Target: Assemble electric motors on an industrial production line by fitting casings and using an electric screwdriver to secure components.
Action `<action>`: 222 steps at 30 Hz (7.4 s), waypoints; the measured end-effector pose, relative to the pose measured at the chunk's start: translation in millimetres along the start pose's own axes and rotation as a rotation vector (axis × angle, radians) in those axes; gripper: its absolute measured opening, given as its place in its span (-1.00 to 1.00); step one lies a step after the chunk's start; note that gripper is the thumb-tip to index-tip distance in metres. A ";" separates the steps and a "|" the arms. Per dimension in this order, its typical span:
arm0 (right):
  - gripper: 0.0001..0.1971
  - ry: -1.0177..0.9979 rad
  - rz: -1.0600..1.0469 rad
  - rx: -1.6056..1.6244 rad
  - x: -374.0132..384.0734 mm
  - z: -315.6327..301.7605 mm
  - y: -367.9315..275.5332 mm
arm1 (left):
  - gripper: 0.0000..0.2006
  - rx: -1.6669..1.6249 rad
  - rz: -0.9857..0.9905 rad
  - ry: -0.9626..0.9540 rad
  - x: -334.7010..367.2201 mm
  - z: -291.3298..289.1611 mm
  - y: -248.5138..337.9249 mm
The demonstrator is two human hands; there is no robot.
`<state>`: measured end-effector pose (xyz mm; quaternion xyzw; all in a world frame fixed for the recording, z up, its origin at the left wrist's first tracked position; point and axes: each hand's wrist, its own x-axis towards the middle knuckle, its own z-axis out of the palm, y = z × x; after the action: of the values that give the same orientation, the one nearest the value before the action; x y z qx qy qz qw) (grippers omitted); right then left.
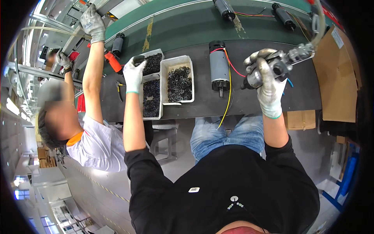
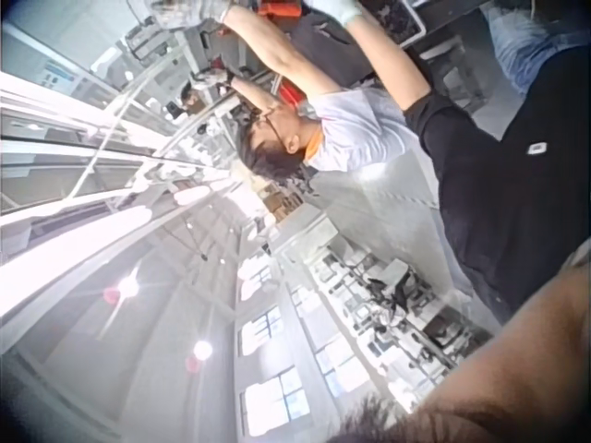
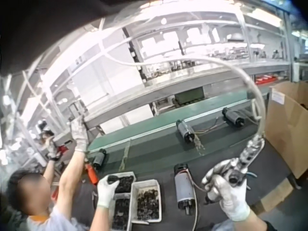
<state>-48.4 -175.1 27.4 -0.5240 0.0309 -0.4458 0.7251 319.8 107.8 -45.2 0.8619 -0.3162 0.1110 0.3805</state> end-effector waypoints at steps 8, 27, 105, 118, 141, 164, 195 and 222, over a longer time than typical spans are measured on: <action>-0.75 -0.164 -0.066 0.594 17.6 31.5 -33.8 | -0.82 -0.579 0.027 -0.010 -133.8 15.5 181.3; -0.68 -0.206 -0.099 0.698 0.7 24.5 -43.5 | -0.84 -1.800 -0.274 0.072 -206.8 89.7 243.8; -0.87 -0.105 -0.096 -0.111 -9.7 42.9 52.0 | -0.69 0.293 0.137 0.003 -203.2 164.8 185.3; -0.54 0.226 -0.252 -1.020 120.4 -116.5 98.3 | -0.79 -0.225 0.035 0.091 -212.4 140.6 202.9; -0.15 -0.225 0.116 -0.531 33.1 11.7 155.6 | 0.00 -0.516 0.157 0.019 -164.5 186.3 173.3; -0.43 -0.205 -0.345 -1.925 355.0 167.2 394.5 | -0.39 -0.291 0.296 -0.476 -184.5 148.4 181.9; -0.29 -0.007 0.034 -0.413 -16.6 1.2 60.6 | -0.41 -0.399 0.270 0.155 -210.3 149.2 213.3; -0.35 0.049 0.070 -0.854 -8.7 -7.5 120.3 | -0.79 -0.045 0.315 -0.116 -311.3 82.2 202.5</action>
<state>16.4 -168.4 -74.3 -0.7651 0.2478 -0.3806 0.4565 -53.1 88.2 -117.4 0.7978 -0.4714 0.1124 0.3588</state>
